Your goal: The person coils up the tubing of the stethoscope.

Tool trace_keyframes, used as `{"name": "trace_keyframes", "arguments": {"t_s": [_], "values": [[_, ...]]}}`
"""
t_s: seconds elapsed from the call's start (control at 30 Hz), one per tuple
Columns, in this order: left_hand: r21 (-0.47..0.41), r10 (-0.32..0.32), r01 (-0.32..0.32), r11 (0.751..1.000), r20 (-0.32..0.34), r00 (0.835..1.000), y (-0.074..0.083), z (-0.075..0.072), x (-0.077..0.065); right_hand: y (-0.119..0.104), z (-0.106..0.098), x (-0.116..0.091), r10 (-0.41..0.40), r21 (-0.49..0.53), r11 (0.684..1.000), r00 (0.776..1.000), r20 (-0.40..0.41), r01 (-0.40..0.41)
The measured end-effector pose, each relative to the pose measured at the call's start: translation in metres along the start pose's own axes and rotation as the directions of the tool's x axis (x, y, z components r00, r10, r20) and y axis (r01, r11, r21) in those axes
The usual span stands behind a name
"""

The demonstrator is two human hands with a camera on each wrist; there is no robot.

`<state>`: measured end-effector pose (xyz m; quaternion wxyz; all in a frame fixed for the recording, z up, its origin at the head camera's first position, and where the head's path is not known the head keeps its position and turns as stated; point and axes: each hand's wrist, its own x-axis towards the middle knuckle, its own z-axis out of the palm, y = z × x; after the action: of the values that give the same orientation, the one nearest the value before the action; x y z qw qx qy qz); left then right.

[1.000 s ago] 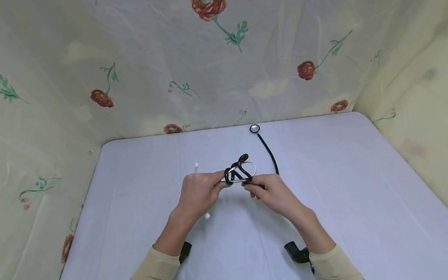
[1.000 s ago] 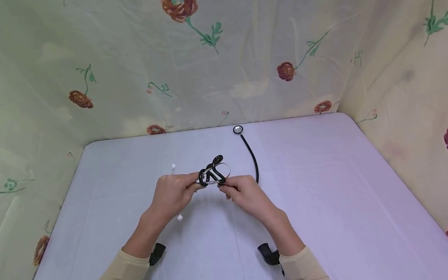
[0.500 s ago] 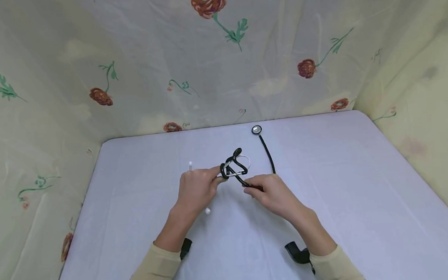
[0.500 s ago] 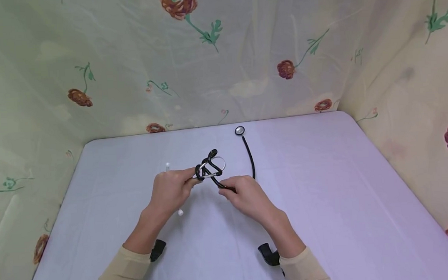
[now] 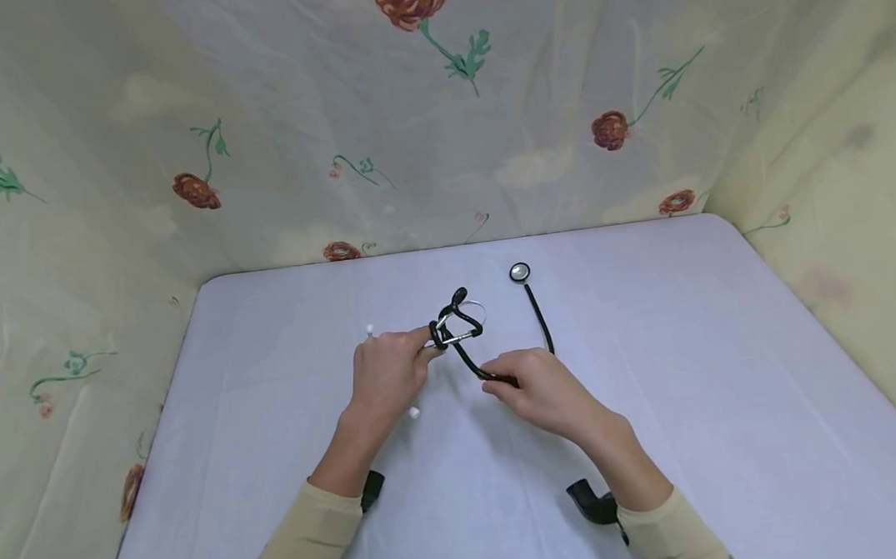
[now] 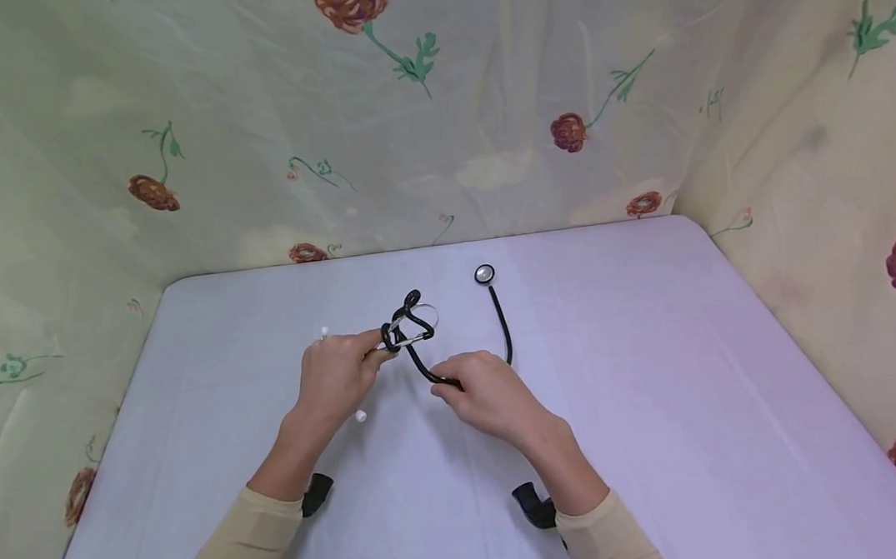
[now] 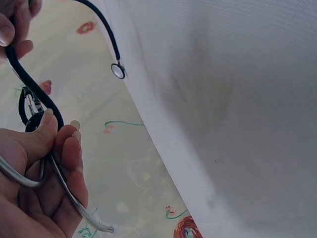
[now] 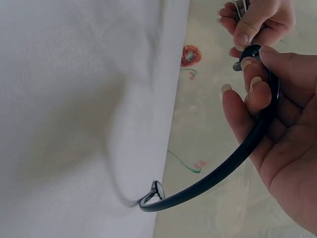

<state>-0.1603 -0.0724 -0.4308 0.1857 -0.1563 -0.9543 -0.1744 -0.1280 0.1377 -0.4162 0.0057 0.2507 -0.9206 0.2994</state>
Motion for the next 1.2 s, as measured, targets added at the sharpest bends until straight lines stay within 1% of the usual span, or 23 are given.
{"name": "trace_keyframes", "arguments": {"t_s": [0.2,0.37,0.47,0.63,0.73,0.83,0.97,1.07,1.2], "values": [[0.032,-0.021,0.020,0.999,0.025,0.999,-0.001,0.003,0.000,-0.003,0.000,0.000,-0.020,0.006,1.000,1.000,0.021,0.019],[0.084,-0.018,0.014,0.996,0.050,0.999,0.000,0.006,-0.002,-0.009,-0.002,0.001,-0.020,0.008,1.000,0.997,0.071,0.019],[0.093,-0.024,0.019,0.996,0.054,0.998,-0.001,0.007,-0.004,-0.014,-0.004,0.001,-0.021,0.010,1.000,0.995,0.096,0.020],[0.092,-0.024,0.017,0.996,0.066,0.998,0.001,0.006,-0.006,-0.015,-0.006,0.003,-0.065,-0.019,0.998,0.995,0.074,0.067],[0.110,-0.022,0.011,0.994,0.102,0.995,0.003,0.005,-0.007,-0.015,-0.007,0.005,-0.104,-0.025,0.994,0.993,0.050,0.105],[0.140,-0.004,-0.016,0.990,0.140,0.990,0.005,0.003,-0.008,-0.014,-0.008,0.007,-0.129,-0.011,0.992,0.991,0.027,0.130],[0.159,0.052,-0.080,0.984,0.170,0.984,0.008,0.000,-0.009,-0.012,-0.010,0.009,-0.147,0.014,0.989,0.989,-0.017,0.147],[0.143,0.095,-0.125,0.982,0.197,0.976,0.010,-0.001,-0.010,-0.011,-0.011,0.011,-0.156,0.024,0.987,0.987,-0.047,0.157],[0.116,0.137,-0.168,0.979,0.240,0.961,0.014,-0.002,-0.013,-0.010,-0.013,0.012,-0.175,0.034,0.983,0.982,-0.074,0.178]]}}
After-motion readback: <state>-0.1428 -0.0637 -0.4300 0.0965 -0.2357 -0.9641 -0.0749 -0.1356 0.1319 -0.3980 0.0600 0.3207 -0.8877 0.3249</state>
